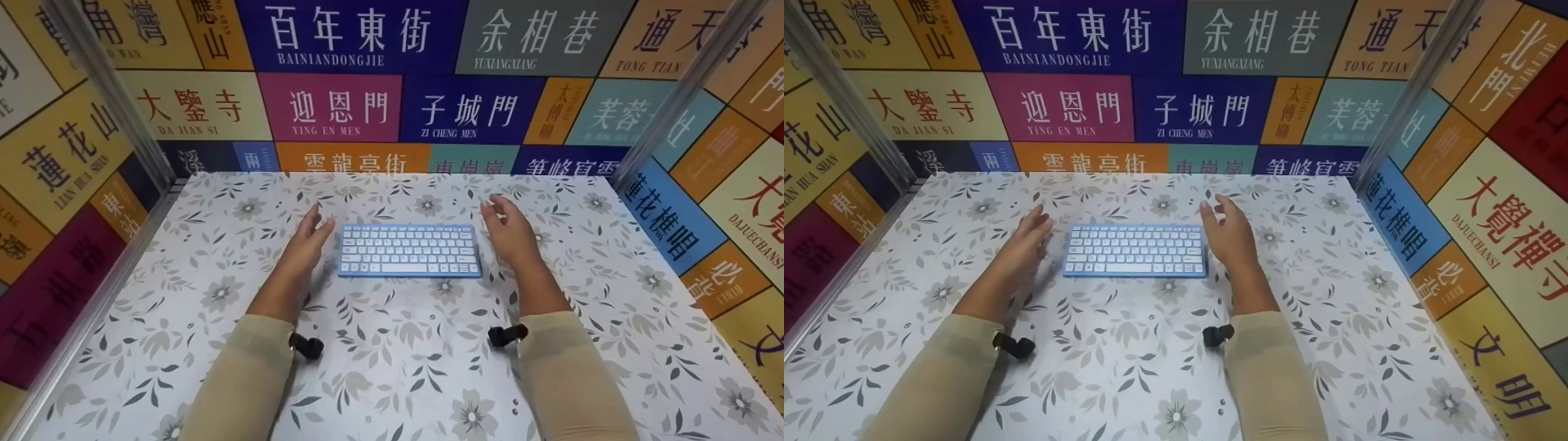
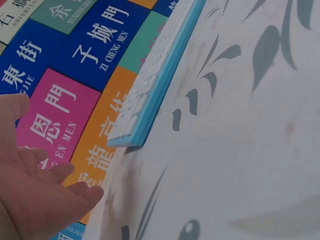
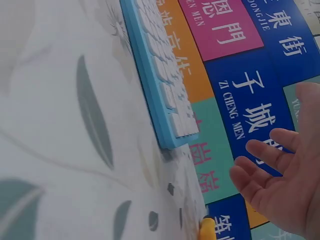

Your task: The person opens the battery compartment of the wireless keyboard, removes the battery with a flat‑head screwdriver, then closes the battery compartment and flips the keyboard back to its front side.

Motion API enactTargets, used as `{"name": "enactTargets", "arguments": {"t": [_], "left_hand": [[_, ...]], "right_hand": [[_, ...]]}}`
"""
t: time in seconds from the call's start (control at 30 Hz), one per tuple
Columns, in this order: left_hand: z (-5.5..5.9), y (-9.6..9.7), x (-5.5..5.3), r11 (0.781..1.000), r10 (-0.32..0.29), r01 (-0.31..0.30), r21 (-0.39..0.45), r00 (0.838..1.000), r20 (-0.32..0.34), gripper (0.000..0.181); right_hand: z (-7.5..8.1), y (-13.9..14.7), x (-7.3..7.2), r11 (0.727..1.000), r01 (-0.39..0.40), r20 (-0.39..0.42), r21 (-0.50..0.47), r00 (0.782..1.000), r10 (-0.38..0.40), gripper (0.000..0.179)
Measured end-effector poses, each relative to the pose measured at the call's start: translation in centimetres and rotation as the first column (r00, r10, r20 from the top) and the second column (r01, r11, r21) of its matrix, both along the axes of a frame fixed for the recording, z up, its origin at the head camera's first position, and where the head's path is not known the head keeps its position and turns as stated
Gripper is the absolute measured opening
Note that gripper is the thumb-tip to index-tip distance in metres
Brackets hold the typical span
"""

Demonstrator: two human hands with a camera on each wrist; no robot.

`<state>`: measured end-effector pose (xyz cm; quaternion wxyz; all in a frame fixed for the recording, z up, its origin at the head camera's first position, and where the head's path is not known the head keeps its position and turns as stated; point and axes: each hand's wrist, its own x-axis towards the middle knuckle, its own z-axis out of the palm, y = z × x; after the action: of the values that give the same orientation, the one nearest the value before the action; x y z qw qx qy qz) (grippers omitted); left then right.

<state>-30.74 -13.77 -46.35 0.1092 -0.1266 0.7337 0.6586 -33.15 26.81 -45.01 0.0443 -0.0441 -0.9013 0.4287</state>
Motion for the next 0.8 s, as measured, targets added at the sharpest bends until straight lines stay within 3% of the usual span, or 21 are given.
{"name": "enactTargets", "arguments": {"t": [0.2, 0.37, 0.67, 0.8], "left_hand": [[-1.0, -0.1, -0.2, 0.993, 0.035, -0.034, 0.109, 0.999, -0.009, 0.079], [-1.3, -0.3, 0.0, 0.987, 0.037, -0.047, 0.154, 0.997, 0.067, 0.070], [-1.6, -0.3, 0.0, 0.980, 0.006, -0.020, 0.197, 0.997, 0.075, 0.066], [-1.7, -0.1, 0.0, 0.977, 0.015, -0.030, 0.209, 0.997, 0.073, 0.063]], "right_hand": [[-0.8, 0.0, -0.4, 0.989, 0.008, 0.079, -0.150, 0.997, 0.004, 0.082], [-1.4, 0.0, -0.4, 0.958, 0.032, 0.161, -0.285, 0.987, 0.015, 0.079], [-2.6, 0.1, -0.6, 0.895, 0.116, 0.220, -0.432, 0.975, -0.021, 0.068], [-2.7, 0.3, -0.8, 0.881, 0.132, 0.243, -0.454, 0.970, -0.021, 0.066]]}}
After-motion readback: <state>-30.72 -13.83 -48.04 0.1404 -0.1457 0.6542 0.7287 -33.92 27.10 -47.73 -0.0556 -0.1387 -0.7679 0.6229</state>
